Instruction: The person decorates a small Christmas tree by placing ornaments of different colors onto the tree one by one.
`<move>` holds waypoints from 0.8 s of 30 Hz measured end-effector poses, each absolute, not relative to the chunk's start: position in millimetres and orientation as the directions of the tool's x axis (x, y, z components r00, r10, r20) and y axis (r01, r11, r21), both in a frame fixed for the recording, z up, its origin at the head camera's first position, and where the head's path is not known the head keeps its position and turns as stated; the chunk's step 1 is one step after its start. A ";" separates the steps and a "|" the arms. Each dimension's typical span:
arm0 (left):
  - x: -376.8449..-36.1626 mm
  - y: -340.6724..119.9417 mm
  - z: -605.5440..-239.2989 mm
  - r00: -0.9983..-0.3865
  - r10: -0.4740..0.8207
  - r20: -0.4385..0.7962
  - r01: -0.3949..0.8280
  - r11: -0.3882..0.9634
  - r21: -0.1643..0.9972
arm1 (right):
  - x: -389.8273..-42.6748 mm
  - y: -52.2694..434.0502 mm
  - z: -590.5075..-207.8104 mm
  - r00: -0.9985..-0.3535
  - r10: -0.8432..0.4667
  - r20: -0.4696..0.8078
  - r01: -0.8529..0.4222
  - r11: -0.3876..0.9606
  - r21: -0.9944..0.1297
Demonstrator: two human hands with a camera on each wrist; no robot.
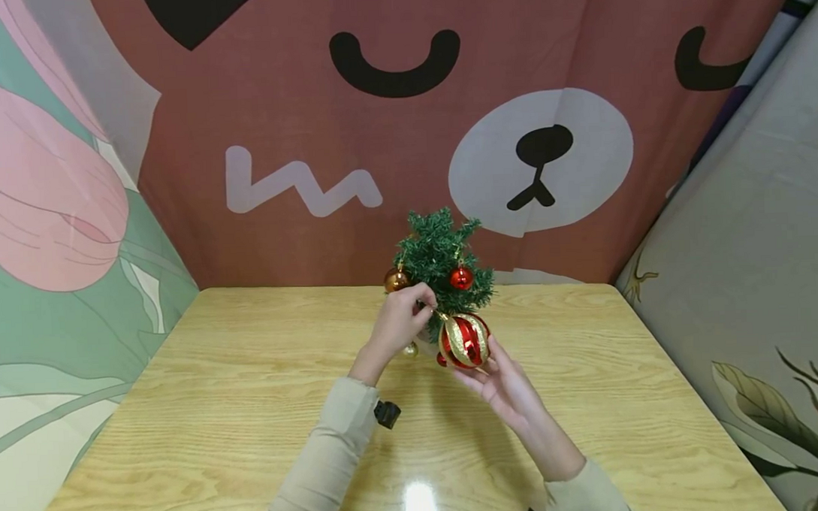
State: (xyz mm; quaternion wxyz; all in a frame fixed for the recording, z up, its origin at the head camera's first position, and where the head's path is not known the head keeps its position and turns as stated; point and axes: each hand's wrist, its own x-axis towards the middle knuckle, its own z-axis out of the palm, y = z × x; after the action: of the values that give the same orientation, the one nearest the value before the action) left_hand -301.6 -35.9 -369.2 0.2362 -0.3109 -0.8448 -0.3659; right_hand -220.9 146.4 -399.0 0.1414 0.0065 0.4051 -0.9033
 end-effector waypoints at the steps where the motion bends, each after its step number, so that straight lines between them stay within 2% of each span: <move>1: -301.7 -36.1 -369.2 -0.687 0.355 0.634 0.704 0.543 0.458 | -221.1 146.5 -399.2 -0.957 -0.259 -0.133 0.272 -0.635 -0.723; 6: -301.6 -37.0 -367.0 -0.654 0.366 0.662 0.730 0.534 0.427 | -222.5 146.7 -400.1 -0.948 -0.278 -0.155 0.303 -0.641 -0.705; 12: -303.4 -38.3 -364.3 -0.661 0.368 0.654 0.731 0.514 0.449 | -224.4 147.9 -401.3 -0.935 -0.308 -0.178 0.343 -0.650 -0.678; 20: -304.2 -39.0 -364.2 -0.584 0.455 0.673 0.788 0.518 0.333 | -225.9 148.3 -404.1 -0.921 -0.329 -0.209 0.384 -0.675 -0.630; 24: -303.4 -39.4 -363.7 -0.576 0.474 0.667 0.792 0.527 0.309 | -226.1 148.8 -405.5 -0.921 -0.327 -0.213 0.386 -0.679 -0.624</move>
State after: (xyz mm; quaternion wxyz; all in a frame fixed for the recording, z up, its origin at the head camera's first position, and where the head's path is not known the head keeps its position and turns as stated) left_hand -303.4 -39.4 -363.7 0.2612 -0.3795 -0.8337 -0.3045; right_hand -226.1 148.8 -405.5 0.1946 0.0419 0.3500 -0.9154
